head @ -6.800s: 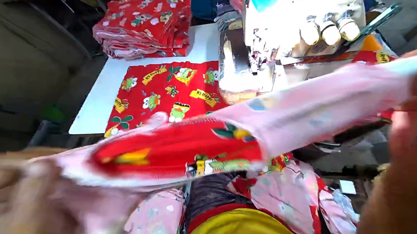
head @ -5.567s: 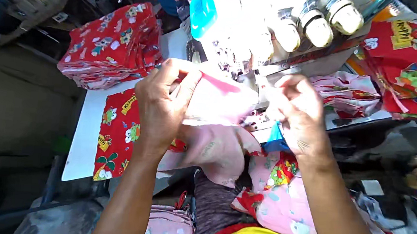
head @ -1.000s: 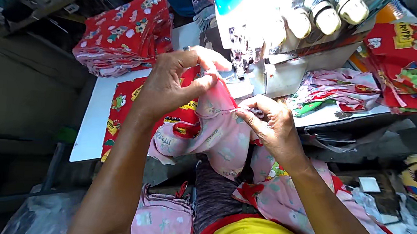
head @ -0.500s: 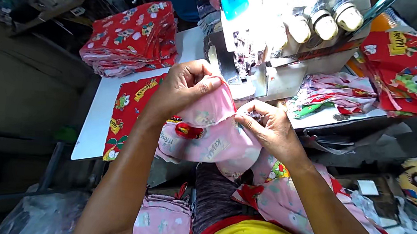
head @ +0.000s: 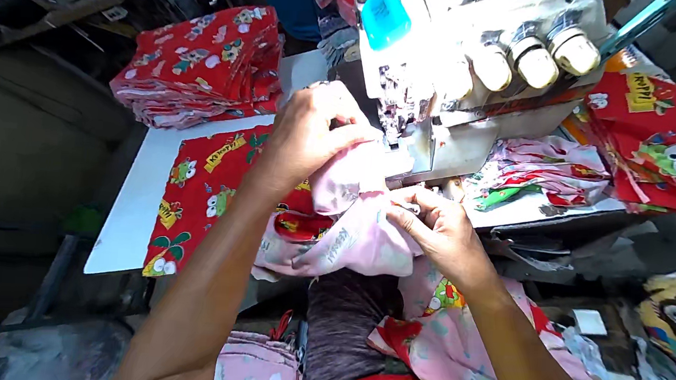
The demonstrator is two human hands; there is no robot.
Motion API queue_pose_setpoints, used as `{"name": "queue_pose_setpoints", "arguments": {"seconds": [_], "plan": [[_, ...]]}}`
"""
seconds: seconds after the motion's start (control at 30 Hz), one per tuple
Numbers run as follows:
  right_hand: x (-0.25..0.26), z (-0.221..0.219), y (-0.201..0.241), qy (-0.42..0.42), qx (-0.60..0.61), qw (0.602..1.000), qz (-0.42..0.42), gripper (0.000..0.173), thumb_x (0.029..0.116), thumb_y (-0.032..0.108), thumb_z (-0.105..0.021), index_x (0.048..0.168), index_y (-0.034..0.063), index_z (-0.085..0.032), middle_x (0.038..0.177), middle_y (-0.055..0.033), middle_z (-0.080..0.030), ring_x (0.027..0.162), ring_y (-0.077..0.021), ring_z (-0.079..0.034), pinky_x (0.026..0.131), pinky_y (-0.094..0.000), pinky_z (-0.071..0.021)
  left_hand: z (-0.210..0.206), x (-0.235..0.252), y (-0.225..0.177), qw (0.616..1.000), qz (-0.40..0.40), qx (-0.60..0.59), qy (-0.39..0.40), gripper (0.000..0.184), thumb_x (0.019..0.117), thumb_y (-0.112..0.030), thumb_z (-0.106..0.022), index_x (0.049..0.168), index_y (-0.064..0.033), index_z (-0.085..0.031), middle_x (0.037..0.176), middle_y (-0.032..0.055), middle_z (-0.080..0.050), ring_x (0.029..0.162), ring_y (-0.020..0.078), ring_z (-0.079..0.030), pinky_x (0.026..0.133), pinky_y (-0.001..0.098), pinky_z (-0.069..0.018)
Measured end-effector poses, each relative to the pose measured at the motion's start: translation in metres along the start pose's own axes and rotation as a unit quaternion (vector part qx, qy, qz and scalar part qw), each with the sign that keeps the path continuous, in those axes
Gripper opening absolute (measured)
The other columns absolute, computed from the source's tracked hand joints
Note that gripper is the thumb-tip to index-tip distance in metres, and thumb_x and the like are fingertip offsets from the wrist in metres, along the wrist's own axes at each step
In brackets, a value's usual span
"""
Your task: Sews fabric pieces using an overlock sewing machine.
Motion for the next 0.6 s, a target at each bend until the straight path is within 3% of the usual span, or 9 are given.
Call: {"name": "queue_pose_setpoints", "arguments": {"seconds": [0.03,0.07,0.13,0.2,0.27,0.37,0.47,0.6], "plan": [[0.002,0.001,-0.007,0.0,-0.001,1.0,-0.01,0.012,0.0975,0.017,-0.069,0.107,0.0105,-0.072,0.086,0.0039,-0.071,0.073,-0.0007,-0.065,0.065,-0.0176,-0.0543,-0.011,0.004,0.002,1.0,0.014,0.024,-0.008,0.024,0.094,-0.029,-0.069,0.092,-0.0062,-0.076,0.105,0.0131,-0.068,0.107,0.0282,-0.062,0.094,0.0486,-0.047],[0.004,0.003,-0.012,0.004,-0.001,1.0,-0.018,0.012,0.0977,0.016,-0.068,0.107,0.01,-0.072,0.087,0.0036,-0.07,0.074,-0.0008,-0.065,0.067,-0.0176,-0.0544,-0.019,0.005,0.002,0.998,0.026,0.043,-0.025,0.024,0.0939,-0.03,-0.069,0.093,-0.0056,-0.074,0.104,0.0138,-0.065,0.106,0.0299,-0.061,0.093,0.0481,-0.0463],[0.007,0.005,-0.02,0.019,0.017,0.999,-0.028,0.01,0.0991,0.016,-0.066,0.106,0.0098,-0.07,0.087,0.0044,-0.068,0.075,0.0007,-0.063,0.067,-0.0152,-0.0536,-0.028,0.001,-0.007,0.993,0.03,0.08,-0.076,0.023,0.0939,-0.027,-0.071,0.094,-0.0043,-0.068,0.093,0.0121,-0.061,0.086,0.0247,-0.06,0.076,0.0387,-0.0479],[0.007,0.005,-0.023,0.038,0.048,0.998,-0.034,0.01,0.1,0.014,-0.064,0.107,0.0085,-0.068,0.084,0.0051,-0.067,0.072,0.0023,-0.063,0.066,-0.0133,-0.0531,-0.032,-0.014,-0.024,0.989,0.035,0.111,-0.091,0.016,0.098,-0.018,-0.066,0.099,-0.0025,-0.069,0.091,0.0141,-0.063,0.081,0.0268,-0.063,0.071,0.0399,-0.05],[0.008,0.006,-0.022,0.065,0.089,0.993,-0.041,0.013,0.1003,0.009,-0.06,0.111,0.0062,-0.067,0.087,0.005,-0.068,0.075,0.0034,-0.063,0.069,-0.0125,-0.0537,-0.037,-0.033,-0.037,0.984,0.052,0.136,-0.101,0.022,0.103,-0.017,-0.059,0.113,-0.0031,-0.073,0.109,0.0176,-0.069,0.102,0.0337,-0.066,0.085,0.0459,-0.0519],[0.005,0.012,-0.026,0.089,0.136,0.986,-0.036,0.022,0.1003,0.003,-0.055,0.119,0.0014,-0.068,0.102,0.0035,-0.072,0.092,0.0028,-0.066,0.083,-0.0148,-0.0559,-0.052,-0.061,-0.041,0.98,0.092,0.145,-0.098,0.042,0.108,-0.034,-0.046,0.13,-0.0077,-0.071,0.133,0.0159,-0.067,0.13,0.0358,-0.058,0.107,0.0506,-0.0434],[-0.001,0.021,-0.031,0.1,0.157,0.982,-0.014,0.026,0.102,0.003,-0.051,0.121,0.0,-0.068,0.111,0.0028,-0.071,0.099,0.0016,-0.065,0.089,-0.0173,-0.0551,-0.065,-0.074,-0.051,0.982,0.099,0.144,-0.077,0.057,0.1086,-0.051,-0.035,0.14,-0.014,-0.065,0.149,0.012,-0.057,0.143,0.033,-0.047,0.118,0.0518,-0.0319],[-0.008,0.034,-0.031,0.077,0.163,0.984,-0.011,0.027,0.1028,0.004,-0.051,0.124,-0.0002,-0.068,0.115,0.0019,-0.071,0.102,-0.0005,-0.066,0.091,-0.0194,-0.0555,-0.075,-0.064,-0.061,0.985,0.076,0.138,-0.075,0.054,0.1081,-0.053,-0.034,0.146,-0.0243,-0.061,0.157,0.0102,-0.049,0.147,0.0321,-0.042,0.121,0.0535,-0.0266]]}}
Point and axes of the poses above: each hand's wrist, its own x-axis towards the middle knuckle, its own z-axis out of the back of the hand, y = z × x, the point moved 4 cm from there along x, towards the middle knuckle
